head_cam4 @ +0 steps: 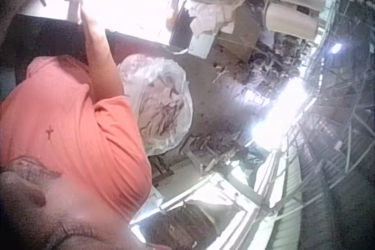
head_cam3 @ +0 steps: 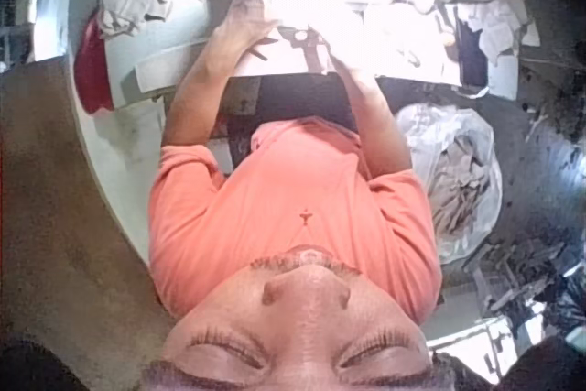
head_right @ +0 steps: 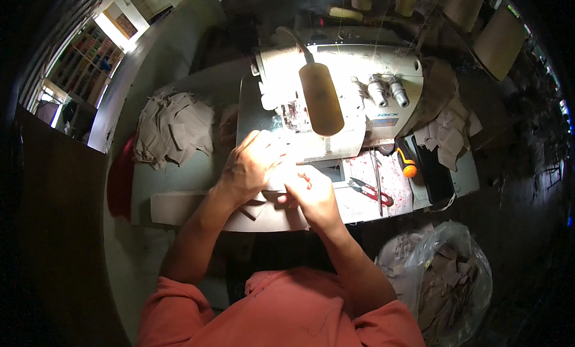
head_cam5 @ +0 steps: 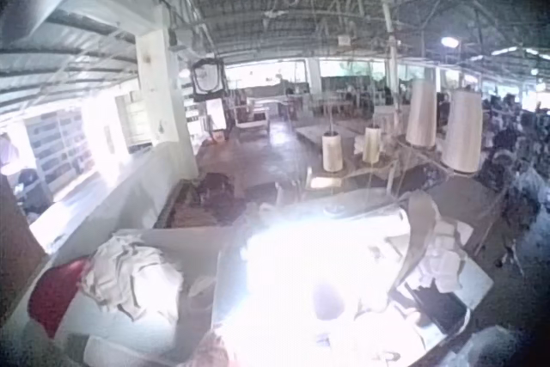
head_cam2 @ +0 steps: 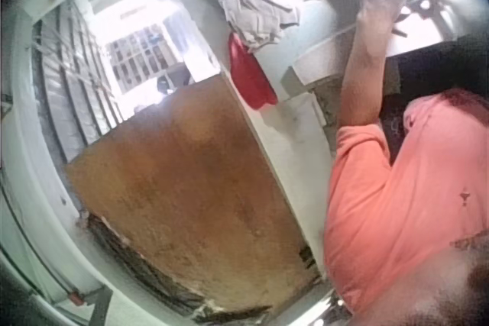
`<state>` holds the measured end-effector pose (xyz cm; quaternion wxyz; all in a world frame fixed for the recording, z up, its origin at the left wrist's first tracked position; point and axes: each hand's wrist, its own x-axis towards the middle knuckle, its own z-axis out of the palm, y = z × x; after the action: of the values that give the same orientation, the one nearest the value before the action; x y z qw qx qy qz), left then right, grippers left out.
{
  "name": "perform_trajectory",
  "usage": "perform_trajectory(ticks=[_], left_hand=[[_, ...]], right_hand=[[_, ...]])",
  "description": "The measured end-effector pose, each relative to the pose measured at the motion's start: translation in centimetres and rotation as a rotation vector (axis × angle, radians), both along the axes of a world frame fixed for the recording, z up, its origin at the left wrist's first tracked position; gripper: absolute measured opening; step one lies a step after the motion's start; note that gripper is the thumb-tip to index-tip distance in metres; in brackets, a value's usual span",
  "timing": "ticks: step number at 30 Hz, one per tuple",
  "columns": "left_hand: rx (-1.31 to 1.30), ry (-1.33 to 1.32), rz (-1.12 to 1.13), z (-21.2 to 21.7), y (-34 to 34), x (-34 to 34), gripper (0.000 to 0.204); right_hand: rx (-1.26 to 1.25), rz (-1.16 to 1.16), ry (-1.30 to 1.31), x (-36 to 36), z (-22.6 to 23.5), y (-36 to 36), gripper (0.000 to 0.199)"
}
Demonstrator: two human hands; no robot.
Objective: The person repeatedly folds small rectangular pieces of light-colored fabric by hand at a sewing machine table. They pick up each piece, fold it in half, and place it on a growing stack. The person also gathers a larger pile of similar fabric pieces and places them into a clear plastic bag.
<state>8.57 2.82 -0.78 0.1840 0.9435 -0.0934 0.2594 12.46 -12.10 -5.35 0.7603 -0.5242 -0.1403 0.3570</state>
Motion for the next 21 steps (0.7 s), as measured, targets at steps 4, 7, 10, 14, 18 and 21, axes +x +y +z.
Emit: perform_trajectory(ticks=[4, 7, 10, 14, 18, 21], left_hand=[[-0.008, 0.09, 0.052, -1.0, -0.1, -0.6, 0.02], [-0.129, 0.092, 0.045, -0.8, 0.7, 0.8, 0.016], [-0.206, 0.059, 0.014, -0.2, 1.2, 1.8, 0.011], [-0.058, 0.024, 0.038, -0.1, 1.7, 2.2, 0.012], [0.013, -0.156, 0.06, -0.3, -0.4, 0.5, 0.011], [-0.046, -0.014, 0.065, -1.4, 0.9, 0.7, 0.015]], right_hand=[[0.067, -0.082, -0.015, -0.8, 0.1, -0.3, 0.024], [0.108, -0.106, 0.033, -0.3, 0.7, 0.4, 0.023], [0.034, -0.036, -0.02, 0.5, 0.7, 0.6, 0.02], [0.021, -0.063, -0.047, 0.9, 1.0, 1.1, 0.02], [0.02, -0.087, -0.072, 0.9, 0.9, 1.4, 0.02], [0.036, -0.072, -0.086, 1.2, 0.8, 1.6, 0.019]])
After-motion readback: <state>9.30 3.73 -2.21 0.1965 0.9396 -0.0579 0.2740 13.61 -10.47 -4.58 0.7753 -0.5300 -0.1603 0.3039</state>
